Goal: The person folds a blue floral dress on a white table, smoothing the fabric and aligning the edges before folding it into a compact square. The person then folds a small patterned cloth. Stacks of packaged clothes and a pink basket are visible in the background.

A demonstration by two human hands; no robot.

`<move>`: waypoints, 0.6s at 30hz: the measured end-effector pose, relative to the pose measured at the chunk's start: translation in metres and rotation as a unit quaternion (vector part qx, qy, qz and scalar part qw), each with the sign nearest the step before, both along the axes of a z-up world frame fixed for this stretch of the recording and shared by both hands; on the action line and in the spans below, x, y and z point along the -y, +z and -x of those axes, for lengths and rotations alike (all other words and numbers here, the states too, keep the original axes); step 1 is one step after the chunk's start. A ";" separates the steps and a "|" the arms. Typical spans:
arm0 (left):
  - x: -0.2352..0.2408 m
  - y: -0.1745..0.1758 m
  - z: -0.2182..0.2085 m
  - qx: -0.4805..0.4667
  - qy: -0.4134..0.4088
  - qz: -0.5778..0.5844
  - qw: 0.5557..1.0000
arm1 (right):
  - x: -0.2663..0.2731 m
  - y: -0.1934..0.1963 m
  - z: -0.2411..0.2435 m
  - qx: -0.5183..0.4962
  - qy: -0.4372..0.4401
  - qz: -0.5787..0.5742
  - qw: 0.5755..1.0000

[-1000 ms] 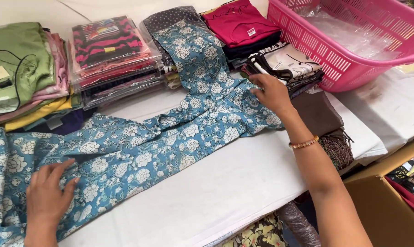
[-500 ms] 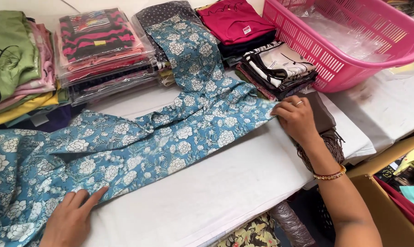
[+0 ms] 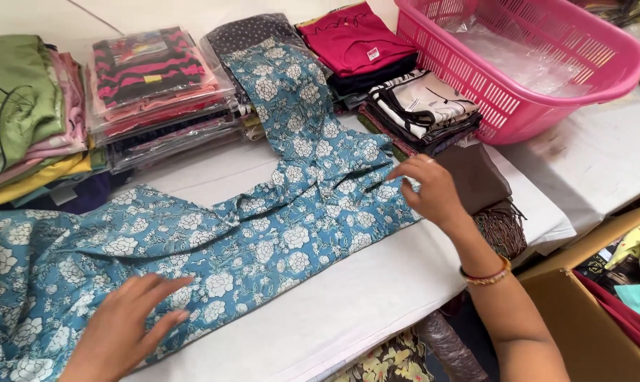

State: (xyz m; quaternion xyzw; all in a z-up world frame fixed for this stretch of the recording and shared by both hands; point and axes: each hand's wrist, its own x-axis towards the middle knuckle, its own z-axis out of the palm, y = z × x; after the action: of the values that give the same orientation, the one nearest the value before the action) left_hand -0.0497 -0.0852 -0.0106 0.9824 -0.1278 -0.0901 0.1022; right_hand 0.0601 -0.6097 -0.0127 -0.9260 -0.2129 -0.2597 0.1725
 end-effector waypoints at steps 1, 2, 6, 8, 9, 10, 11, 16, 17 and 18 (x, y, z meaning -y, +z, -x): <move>0.022 0.013 -0.013 0.036 -0.056 0.061 0.996 | -0.013 -0.001 -0.015 -0.047 0.013 -0.035 0.998; 0.045 0.026 -0.025 0.075 -0.111 0.121 0.984 | -0.025 -0.002 -0.029 -0.094 0.026 -0.070 0.993; 0.126 0.032 -0.096 0.031 -0.199 0.166 0.965 | -0.039 -0.028 -0.067 0.048 0.063 -0.103 0.991; 0.163 0.022 -0.139 0.048 -0.221 0.191 0.955 | -0.021 -0.057 -0.086 0.034 -0.015 -0.120 0.992; 0.178 0.010 -0.167 0.046 -0.223 0.190 0.955 | -0.016 -0.059 -0.086 0.033 -0.018 -0.121 0.992; 0.194 -0.003 -0.196 0.075 -0.235 0.189 0.951 | -0.010 -0.062 -0.087 -0.021 -0.021 -0.154 0.988; 0.210 -0.014 -0.227 0.106 -0.246 0.188 0.945 | -0.003 -0.062 -0.091 -0.074 -0.022 -0.184 0.980; 0.291 -0.021 -0.304 0.141 -0.177 0.158 0.961 | 0.013 -0.068 -0.104 -0.193 -0.001 -0.224 0.955; 0.305 -0.024 -0.311 0.150 -0.167 0.147 0.963 | 0.016 -0.072 -0.104 -0.221 0.005 -0.233 0.947; 0.310 -0.031 -0.324 0.151 -0.167 0.146 0.963 | 0.017 -0.069 -0.106 -0.220 0.005 -0.234 0.947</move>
State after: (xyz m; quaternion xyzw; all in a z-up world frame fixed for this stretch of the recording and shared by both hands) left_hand 0.2746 -0.3953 -0.0419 0.9236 -0.3161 0.0631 0.2076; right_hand 0.1659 -0.6268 -0.0813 -0.8926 -0.1080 -0.0915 0.4280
